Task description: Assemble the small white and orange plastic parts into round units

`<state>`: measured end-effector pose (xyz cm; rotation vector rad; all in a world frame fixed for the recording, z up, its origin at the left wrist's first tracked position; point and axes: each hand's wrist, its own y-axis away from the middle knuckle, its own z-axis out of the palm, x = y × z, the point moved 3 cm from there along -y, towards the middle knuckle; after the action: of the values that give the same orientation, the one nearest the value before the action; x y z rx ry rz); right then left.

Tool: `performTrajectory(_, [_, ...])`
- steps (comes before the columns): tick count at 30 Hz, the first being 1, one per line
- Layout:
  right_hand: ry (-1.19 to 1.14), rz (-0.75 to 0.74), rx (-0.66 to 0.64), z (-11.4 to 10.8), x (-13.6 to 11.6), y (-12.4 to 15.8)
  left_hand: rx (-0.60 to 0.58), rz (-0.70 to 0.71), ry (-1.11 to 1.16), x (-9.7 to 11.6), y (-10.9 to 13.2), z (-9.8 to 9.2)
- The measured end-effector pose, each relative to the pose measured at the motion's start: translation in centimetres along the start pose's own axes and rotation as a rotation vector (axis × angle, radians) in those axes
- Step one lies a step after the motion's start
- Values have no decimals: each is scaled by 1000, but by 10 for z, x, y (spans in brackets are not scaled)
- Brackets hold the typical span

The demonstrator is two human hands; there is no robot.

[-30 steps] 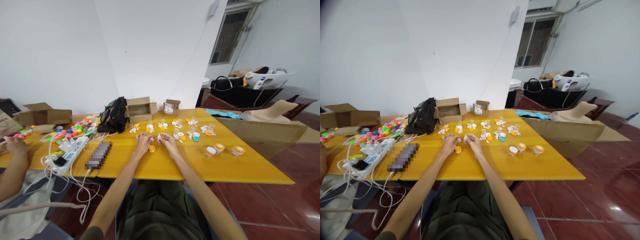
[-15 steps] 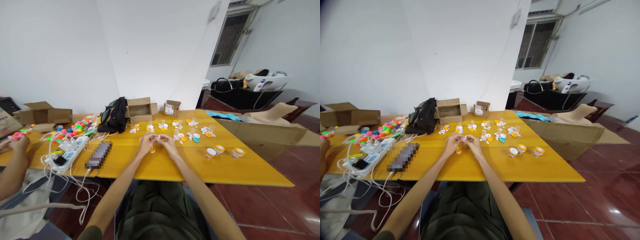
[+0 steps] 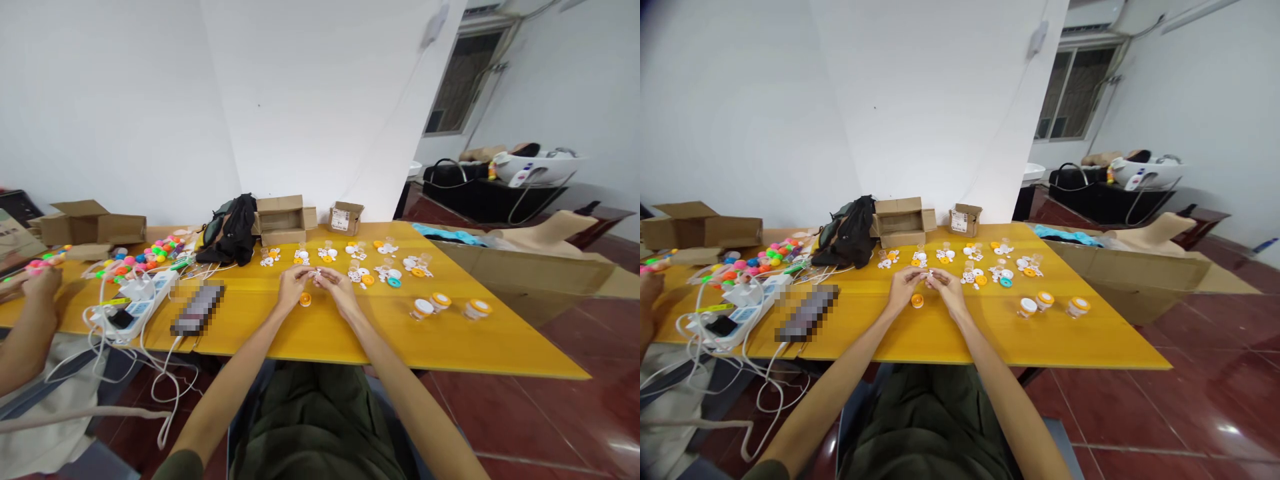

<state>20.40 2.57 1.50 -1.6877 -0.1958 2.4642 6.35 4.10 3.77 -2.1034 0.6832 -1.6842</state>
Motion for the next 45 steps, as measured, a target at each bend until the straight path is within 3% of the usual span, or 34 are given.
performTrajectory(5, [-13, 14, -25, 2, -1, 1, 53, 157, -138, 7, 5, 0])
performTrajectory(10, [-72, 26, 5, -1, 2, 1, -6, 234, -179, 12, 7, 4])
performTrajectory(21, [-135, 16, 18, -4, 4, -1, -9, 185, -133, 12, 5, 3])
performTrajectory(45, [-129, 66, -4, 0, 2, 1, -2, 219, -196, 14, 7, 4])
